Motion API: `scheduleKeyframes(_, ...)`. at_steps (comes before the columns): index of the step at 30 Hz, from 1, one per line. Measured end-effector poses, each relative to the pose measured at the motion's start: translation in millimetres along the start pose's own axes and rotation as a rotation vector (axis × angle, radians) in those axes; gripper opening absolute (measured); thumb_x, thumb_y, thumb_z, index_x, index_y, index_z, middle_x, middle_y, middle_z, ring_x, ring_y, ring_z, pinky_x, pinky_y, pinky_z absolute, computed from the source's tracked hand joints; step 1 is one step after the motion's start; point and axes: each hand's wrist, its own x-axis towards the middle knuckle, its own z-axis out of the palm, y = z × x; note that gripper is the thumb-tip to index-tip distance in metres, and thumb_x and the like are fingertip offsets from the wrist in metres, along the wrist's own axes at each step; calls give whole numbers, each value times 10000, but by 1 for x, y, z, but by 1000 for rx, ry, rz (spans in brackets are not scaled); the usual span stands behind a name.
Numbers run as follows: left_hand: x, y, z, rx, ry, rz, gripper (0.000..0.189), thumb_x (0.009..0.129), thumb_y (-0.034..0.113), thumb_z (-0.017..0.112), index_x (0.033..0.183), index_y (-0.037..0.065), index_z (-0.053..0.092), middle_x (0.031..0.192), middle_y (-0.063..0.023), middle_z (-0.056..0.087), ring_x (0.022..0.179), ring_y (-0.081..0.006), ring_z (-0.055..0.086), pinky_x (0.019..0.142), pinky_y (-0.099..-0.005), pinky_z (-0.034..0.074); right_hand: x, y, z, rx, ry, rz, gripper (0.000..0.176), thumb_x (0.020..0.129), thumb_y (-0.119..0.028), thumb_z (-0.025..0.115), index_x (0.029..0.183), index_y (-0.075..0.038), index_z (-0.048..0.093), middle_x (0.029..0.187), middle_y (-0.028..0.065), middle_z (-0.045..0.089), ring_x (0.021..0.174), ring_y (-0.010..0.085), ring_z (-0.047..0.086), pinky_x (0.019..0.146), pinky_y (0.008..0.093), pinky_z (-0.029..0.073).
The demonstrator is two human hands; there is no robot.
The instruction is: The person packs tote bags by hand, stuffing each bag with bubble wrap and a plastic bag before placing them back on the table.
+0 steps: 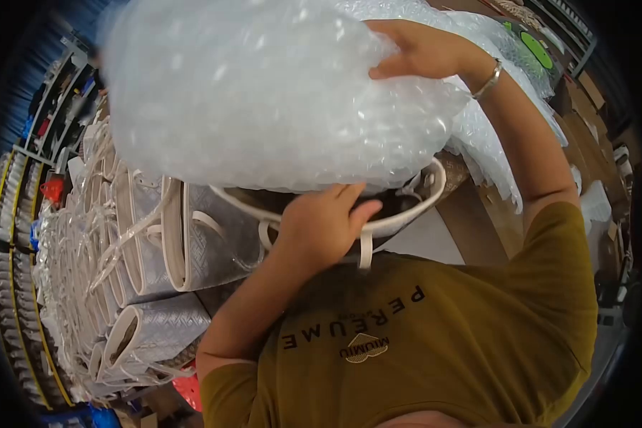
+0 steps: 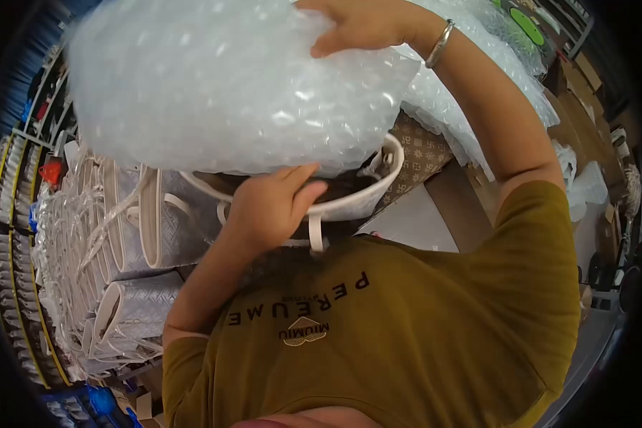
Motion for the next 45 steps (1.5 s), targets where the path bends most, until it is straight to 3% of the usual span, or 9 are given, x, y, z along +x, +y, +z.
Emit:
scheduleKeyframes(2, 13, -7, -1, -49, -76, -36, 392, 787, 261, 598, 1112, 50, 540, 1026, -122, 546, 857, -288, 547, 729, -380, 440, 1, -8, 9, -282, -129, -348, 473, 698, -68, 603, 1145, 2, 463, 942, 153, 582, 874, 234, 566, 810, 343, 441)
scheduleKeyframes(5, 17, -4, -13, -124, -239, -76, 401, 797, 215, 601, 1162, 70, 517, 1076, -92, 554, 942, -255, 541, 785, -357, 444, -32, -69, 33, -324, -300, -202, 518, 655, -27, 578, 1151, 5, 432, 910, 206, 565, 851, 345, 573, 775, 390, 455)
scheduleKeyframes(7, -2, 12, -43, -19, 33, 433, 426, 800, 167, 591, 1195, 50, 483, 1182, -116, 515, 1021, -259, 519, 855, -349, 421, -57, -82, 40, -304, -319, -120, 481, 665, -29, 568, 1125, 18, 433, 866, 197, 566, 787, 354, 574, 706, 400, 470)
scheduleKeyframes(11, 30, -19, -78, 112, -47, 478, 416, 788, 157, 596, 1176, 48, 495, 1177, -119, 519, 1021, -257, 521, 856, -349, 421, -93, -83, 60, -310, -417, -248, 322, 716, -43, 533, 1014, 38, 442, 709, 164, 538, 669, 325, 562, 557, 393, 476)
scheduleKeyframes(19, 12, -81, -112, 231, -70, 339, 390, 753, 129, 610, 1125, 42, 528, 1163, -126, 530, 1022, -251, 526, 858, -349, 423, -101, -75, 91, -166, -429, -260, 240, 741, -72, 526, 929, 11, 402, 617, 153, 505, 626, 337, 552, 532, 408, 464)
scheduleKeyframes(28, -32, -116, -136, 398, 55, 121, 362, 715, 99, 626, 1067, 36, 566, 1148, -134, 542, 1022, -244, 531, 860, -350, 424, -60, -37, 88, -242, -363, 285, 380, 718, -7, 497, 1080, 56, 398, 794, 237, 573, 734, 367, 579, 654, 424, 473)
scheduleKeyframes(30, -5, -99, -128, 119, -168, -229, 316, 706, 106, 623, 1008, 21, 588, 1091, -151, 571, 1018, -249, 539, 861, -356, 425, -51, -9, 107, -232, -400, 190, 376, 722, -11, 499, 1073, 77, 397, 810, 239, 574, 750, 355, 582, 661, 412, 474)
scheduleKeyframes(38, 12, -82, -111, 15, -479, -272, 510, 654, 65, 683, 1136, 36, 519, 1141, -130, 543, 1080, -281, 489, 902, -337, 395, -52, -7, 124, -458, -557, 346, 314, 731, -3, 499, 1013, 110, 421, 819, 208, 582, 783, 328, 585, 655, 379, 477)
scheduleKeyframes(45, 19, 0, -114, 230, -211, 486, 807, 529, 186, 783, 1238, 47, 423, 1238, -120, 455, 1149, -286, 421, 968, -382, 335, -56, -15, 116, -258, -575, 197, 392, 722, -54, 553, 1068, 71, 416, 835, 199, 583, 785, 331, 582, 679, 392, 461)
